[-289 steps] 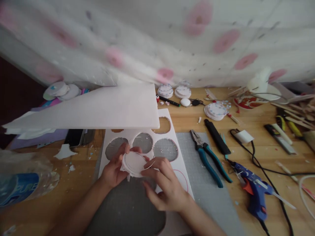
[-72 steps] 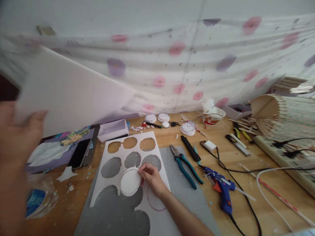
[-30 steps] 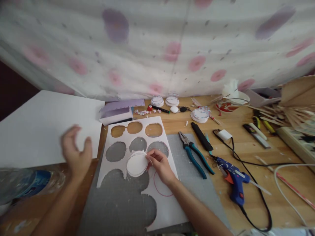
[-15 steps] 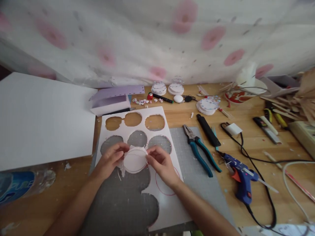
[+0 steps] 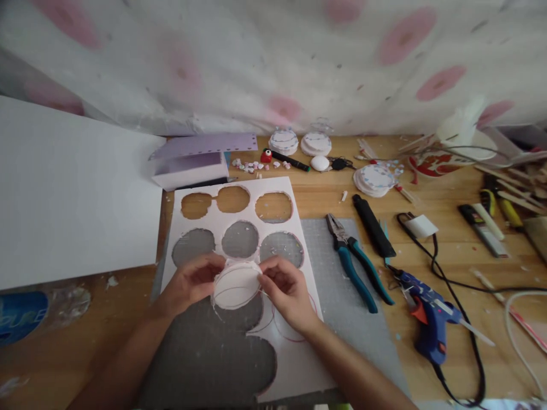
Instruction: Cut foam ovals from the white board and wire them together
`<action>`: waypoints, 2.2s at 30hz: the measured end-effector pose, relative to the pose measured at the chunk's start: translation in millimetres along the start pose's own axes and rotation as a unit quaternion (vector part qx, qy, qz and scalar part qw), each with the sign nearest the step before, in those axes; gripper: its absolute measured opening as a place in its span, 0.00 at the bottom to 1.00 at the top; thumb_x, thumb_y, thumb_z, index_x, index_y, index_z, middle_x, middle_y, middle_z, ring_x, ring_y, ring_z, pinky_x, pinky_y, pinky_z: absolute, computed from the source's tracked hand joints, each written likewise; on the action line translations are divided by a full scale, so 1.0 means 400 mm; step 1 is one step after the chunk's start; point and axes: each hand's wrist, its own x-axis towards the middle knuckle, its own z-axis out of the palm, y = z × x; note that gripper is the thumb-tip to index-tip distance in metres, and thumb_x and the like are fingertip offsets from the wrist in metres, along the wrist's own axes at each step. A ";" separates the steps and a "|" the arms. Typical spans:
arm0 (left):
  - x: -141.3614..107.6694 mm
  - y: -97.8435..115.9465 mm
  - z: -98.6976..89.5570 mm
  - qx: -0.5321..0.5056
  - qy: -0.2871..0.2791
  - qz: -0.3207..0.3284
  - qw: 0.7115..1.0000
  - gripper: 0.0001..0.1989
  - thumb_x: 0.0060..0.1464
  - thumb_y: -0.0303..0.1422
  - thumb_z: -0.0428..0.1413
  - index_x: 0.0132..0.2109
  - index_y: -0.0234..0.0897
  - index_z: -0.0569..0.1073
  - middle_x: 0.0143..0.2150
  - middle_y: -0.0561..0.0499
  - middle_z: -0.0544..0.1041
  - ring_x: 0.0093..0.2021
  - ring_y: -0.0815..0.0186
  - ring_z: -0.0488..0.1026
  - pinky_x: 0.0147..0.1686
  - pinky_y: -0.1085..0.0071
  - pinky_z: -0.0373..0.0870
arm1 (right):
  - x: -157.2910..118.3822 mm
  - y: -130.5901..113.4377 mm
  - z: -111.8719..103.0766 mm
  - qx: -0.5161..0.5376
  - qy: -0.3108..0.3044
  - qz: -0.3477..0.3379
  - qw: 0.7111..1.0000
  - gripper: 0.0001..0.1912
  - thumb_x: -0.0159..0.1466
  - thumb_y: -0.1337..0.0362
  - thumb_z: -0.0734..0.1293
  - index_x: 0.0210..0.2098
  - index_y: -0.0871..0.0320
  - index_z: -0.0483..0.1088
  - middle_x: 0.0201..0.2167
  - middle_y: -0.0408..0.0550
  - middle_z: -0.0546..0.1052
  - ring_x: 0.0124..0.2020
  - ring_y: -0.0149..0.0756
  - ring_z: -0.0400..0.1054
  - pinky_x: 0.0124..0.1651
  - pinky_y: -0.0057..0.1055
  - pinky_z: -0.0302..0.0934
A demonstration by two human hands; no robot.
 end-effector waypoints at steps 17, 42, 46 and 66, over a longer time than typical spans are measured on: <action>0.018 0.002 0.034 -0.136 -0.069 0.048 0.987 0.36 0.41 0.40 0.69 0.58 0.47 0.67 0.63 0.42 0.67 0.63 0.47 0.63 0.59 0.52 0.62 | -0.002 0.011 -0.005 -0.033 0.015 -0.046 0.998 0.10 0.68 0.59 0.62 0.40 0.55 0.73 0.36 0.47 0.75 0.35 0.35 0.71 0.38 0.33 0.67; 0.012 -0.021 0.079 -0.218 -0.094 0.061 0.969 0.32 0.48 0.33 0.67 0.58 0.47 0.63 0.64 0.40 0.64 0.59 0.48 0.68 0.46 0.62 0.73 | -0.058 0.003 0.009 -0.351 -0.034 -0.456 0.817 0.19 0.65 0.76 0.62 0.54 0.59 0.69 0.36 0.51 0.75 0.37 0.38 0.67 0.38 0.36 0.66; 0.015 -0.027 0.080 -0.238 -0.108 0.053 0.964 0.33 0.47 0.33 0.67 0.58 0.48 0.63 0.64 0.41 0.64 0.58 0.49 0.69 0.48 0.58 0.72 | -0.061 0.004 0.009 -0.339 -0.035 -0.452 0.825 0.18 0.65 0.76 0.62 0.53 0.59 0.70 0.36 0.50 0.75 0.38 0.38 0.66 0.39 0.35 0.65; 0.021 -0.001 0.053 -0.276 -0.183 -0.085 0.940 0.36 0.51 0.46 0.54 0.62 0.28 0.64 0.51 0.30 0.75 0.37 0.57 0.76 0.28 0.71 0.67 | -0.029 -0.029 -0.029 -0.031 0.192 -0.303 0.933 0.06 0.61 0.68 0.64 0.37 0.53 0.70 0.33 0.45 0.66 0.34 0.36 0.62 0.36 0.34 0.58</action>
